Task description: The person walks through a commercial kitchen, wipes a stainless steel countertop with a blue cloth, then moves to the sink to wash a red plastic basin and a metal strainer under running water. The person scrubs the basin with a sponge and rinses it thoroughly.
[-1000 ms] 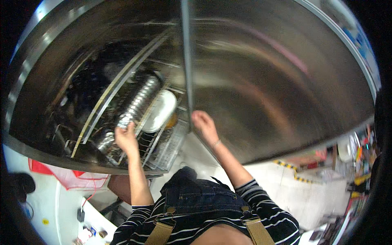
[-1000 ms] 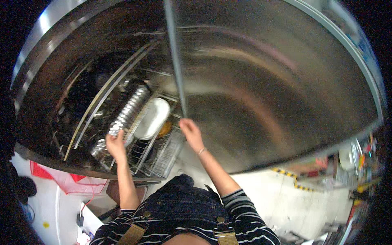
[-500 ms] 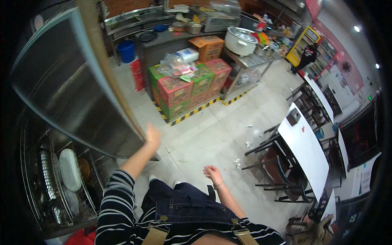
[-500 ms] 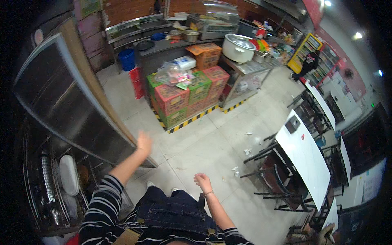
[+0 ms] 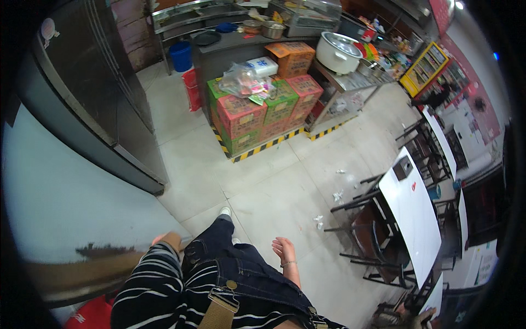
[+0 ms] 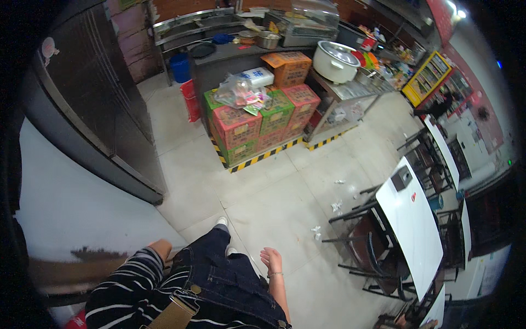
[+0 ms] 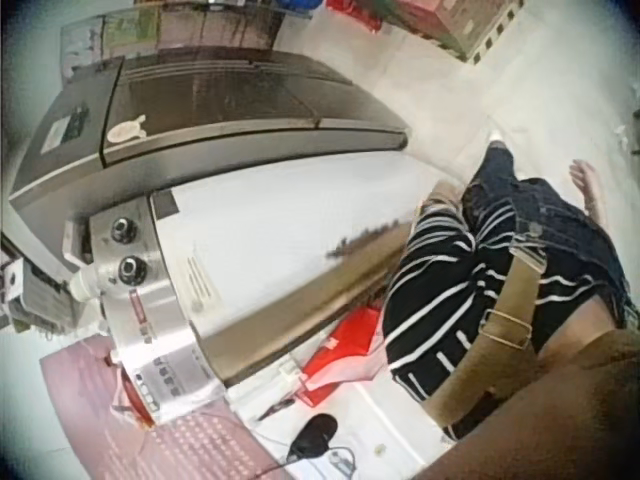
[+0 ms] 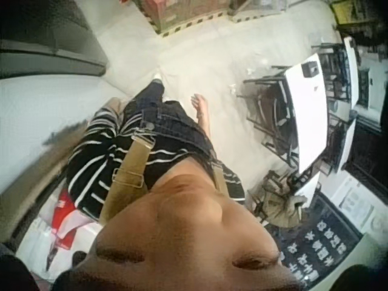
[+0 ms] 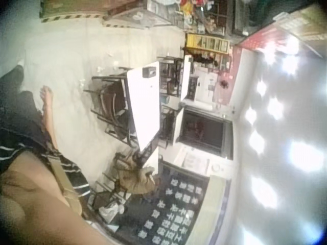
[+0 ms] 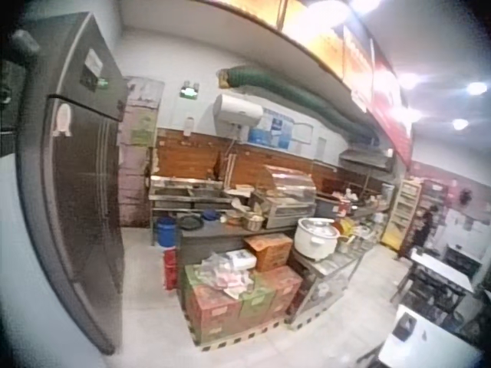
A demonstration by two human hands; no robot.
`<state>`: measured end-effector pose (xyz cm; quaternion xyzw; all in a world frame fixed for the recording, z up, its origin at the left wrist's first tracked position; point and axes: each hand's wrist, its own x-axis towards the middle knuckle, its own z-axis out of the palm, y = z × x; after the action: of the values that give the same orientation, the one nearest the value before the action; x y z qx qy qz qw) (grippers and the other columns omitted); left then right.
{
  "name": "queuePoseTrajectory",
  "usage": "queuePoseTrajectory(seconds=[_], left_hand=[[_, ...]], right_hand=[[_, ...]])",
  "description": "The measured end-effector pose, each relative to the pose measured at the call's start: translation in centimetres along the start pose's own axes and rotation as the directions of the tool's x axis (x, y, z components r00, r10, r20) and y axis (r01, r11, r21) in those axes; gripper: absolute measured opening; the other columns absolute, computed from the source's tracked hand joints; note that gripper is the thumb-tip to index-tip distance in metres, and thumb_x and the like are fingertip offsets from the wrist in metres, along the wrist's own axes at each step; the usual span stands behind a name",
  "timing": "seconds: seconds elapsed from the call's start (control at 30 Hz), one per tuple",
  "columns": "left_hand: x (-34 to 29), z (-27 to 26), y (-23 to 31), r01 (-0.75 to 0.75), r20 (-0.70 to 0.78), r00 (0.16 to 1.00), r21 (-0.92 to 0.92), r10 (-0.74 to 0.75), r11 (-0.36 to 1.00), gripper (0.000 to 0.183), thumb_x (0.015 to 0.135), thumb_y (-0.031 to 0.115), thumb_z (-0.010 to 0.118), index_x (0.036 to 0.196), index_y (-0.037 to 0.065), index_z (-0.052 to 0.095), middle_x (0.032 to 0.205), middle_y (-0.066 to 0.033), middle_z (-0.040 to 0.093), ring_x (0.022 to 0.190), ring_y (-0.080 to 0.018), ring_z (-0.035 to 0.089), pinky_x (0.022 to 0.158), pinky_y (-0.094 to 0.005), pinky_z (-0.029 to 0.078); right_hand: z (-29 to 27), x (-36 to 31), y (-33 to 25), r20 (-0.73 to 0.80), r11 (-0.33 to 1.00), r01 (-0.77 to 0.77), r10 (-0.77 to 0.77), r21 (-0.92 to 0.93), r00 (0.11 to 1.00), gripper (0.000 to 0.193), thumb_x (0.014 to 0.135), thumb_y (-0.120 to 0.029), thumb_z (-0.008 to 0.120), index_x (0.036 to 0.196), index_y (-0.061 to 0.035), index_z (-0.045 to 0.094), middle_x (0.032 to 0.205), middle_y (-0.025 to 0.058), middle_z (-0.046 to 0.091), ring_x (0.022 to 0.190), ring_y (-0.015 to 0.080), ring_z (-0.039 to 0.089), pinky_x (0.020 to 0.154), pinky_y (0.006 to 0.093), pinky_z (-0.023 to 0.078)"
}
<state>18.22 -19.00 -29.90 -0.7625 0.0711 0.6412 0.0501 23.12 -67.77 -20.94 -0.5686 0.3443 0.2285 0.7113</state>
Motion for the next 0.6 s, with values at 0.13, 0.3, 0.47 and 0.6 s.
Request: queuePoseTrajectory(seconds=[0.13,0.3,0.47,0.6], left_hand=[[-4.0,12.1,-4.7,-0.027,-0.012,1.0,-0.198,0.025,0.98,0.038,0.084,0.043,0.047,0.101,0.014,0.065,0.091,-0.0073,0.065,0.089,-0.0263,0.06,0.079,-0.0453,0.045],[-7.6,24.1,-10.5,0.044,-0.037,0.997,-0.411,-0.065,0.911,0.039,0.085,0.043,0.047,0.101,0.013,0.064,0.092,-0.0093,0.065,0.093,-0.0284,0.06,0.08,-0.0448,0.045],[-4.5,23.9,-13.5,-0.005,-0.18,0.978,-0.533,-0.108,0.846,0.039,0.085,0.043,0.046,0.102,0.013,0.064,0.094,-0.0113,0.066,0.096,-0.0305,0.06,0.082,-0.0443,0.045],[2.9,10.0,-19.5,-0.221,-0.526,0.842,-0.546,-0.125,0.808,0.034,0.083,0.034,0.045,0.086,0.007,0.066,0.089,-0.0156,0.064,0.086,-0.0337,0.06,0.076,-0.0452,0.047]], right_hand=[[3.1,3.6,-4.2,0.06,0.999,0.031,-0.028,-0.04,0.998,0.02,0.086,-0.021,0.053,0.098,-0.0064,0.06,0.089,0.0083,0.063,0.08,0.0175,0.062,0.069,0.029,0.051],[12.8,7.5,-14.3,0.045,0.985,0.167,-0.165,-0.037,0.985,0.016,0.084,-0.017,0.057,0.093,-0.0045,0.062,0.078,0.0043,0.063,0.067,0.0115,0.058,0.061,0.022,0.048],[30.1,2.8,-29.6,0.288,0.709,0.652,-0.705,0.269,0.648,0.009,0.085,-0.007,0.058,0.087,0.0005,0.062,0.078,0.0027,0.055,0.068,0.0083,0.047,0.063,0.0204,0.038],[43.3,-6.0,-39.5,0.349,0.002,0.76,-0.889,0.649,-0.296,0.006,0.068,0.0,0.063,0.073,-0.0023,0.062,0.072,0.0063,0.051,0.062,0.0162,0.045,0.051,0.0288,0.034]])
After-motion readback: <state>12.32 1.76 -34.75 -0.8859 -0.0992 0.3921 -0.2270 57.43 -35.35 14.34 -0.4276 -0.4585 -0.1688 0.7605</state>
